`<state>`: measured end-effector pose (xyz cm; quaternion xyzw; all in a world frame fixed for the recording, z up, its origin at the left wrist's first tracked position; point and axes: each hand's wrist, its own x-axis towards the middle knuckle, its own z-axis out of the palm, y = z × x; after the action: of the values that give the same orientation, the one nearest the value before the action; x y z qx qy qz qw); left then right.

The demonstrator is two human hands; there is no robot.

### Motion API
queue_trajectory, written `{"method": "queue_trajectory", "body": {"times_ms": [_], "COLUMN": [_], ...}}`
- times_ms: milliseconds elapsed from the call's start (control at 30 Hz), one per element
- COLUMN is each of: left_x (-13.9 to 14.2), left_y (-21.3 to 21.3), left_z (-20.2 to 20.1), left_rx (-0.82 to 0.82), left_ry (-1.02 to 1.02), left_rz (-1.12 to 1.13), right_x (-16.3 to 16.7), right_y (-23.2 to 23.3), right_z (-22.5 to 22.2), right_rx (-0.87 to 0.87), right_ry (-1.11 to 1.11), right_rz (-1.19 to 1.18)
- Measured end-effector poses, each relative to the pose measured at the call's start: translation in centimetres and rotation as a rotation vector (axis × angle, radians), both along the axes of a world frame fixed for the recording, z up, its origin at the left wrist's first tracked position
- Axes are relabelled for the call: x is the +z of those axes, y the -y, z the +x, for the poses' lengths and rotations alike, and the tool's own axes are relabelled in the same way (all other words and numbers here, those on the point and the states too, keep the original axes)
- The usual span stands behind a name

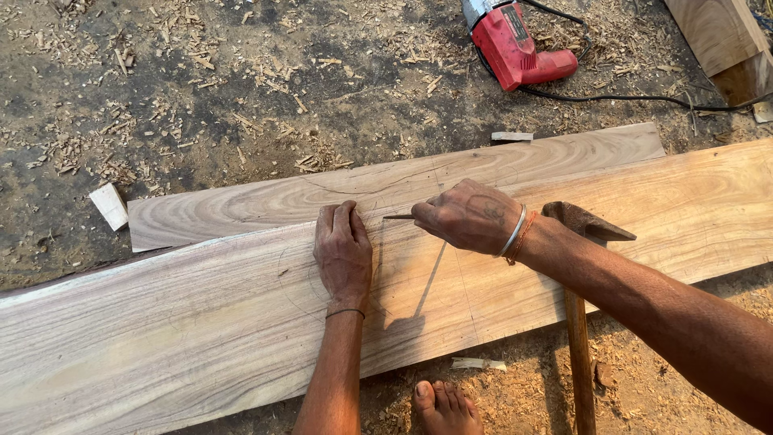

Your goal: The person kneels on the ground beside wooden boards, takes a compass-like scribing tool from a cloth pouch, and draws curved layout lines across the face of a board, steadying the tool with the other hand while working along the marked pattern.

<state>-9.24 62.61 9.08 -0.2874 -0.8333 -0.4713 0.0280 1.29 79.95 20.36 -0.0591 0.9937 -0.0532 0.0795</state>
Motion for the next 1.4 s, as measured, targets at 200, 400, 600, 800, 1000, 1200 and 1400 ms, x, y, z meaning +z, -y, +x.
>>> {"method": "queue_trajectory", "body": {"times_ms": [200,400,600,800,1000,1200,1400], "left_x": [0.12,0.20,0.21,0.17,0.14,0.10,0.21], "left_y": [-0.10,-0.10,-0.01,-0.17,-0.13,-0.05,-0.13], "left_z": [0.06,0.06,0.06,0.10,0.06,0.02,0.07], "left_rx": [0.007,0.009,0.008,0.019,0.011,0.015,0.020], "left_ry": [0.012,0.012,-0.024,-0.003,0.018,0.005,-0.005], "left_rz": [-0.006,-0.020,0.031,-0.013,-0.020,-0.019,-0.022], "right_x": [-0.31,-0.27,-0.03,-0.12,0.03,0.16,-0.42], "right_y": [-0.21,-0.22,-0.06,-0.25,-0.11,-0.09,-0.36], "right_z": [-0.02,-0.01,-0.07,0.02,-0.11,-0.08,-0.09], "right_rx": [0.001,0.000,0.000,0.002,-0.017,-0.015,-0.005], "right_ry": [-0.016,-0.032,-0.023,-0.047,0.015,0.005,0.005], "right_rz": [-0.036,-0.015,-0.001,-0.046,-0.028,-0.008,-0.023]}}
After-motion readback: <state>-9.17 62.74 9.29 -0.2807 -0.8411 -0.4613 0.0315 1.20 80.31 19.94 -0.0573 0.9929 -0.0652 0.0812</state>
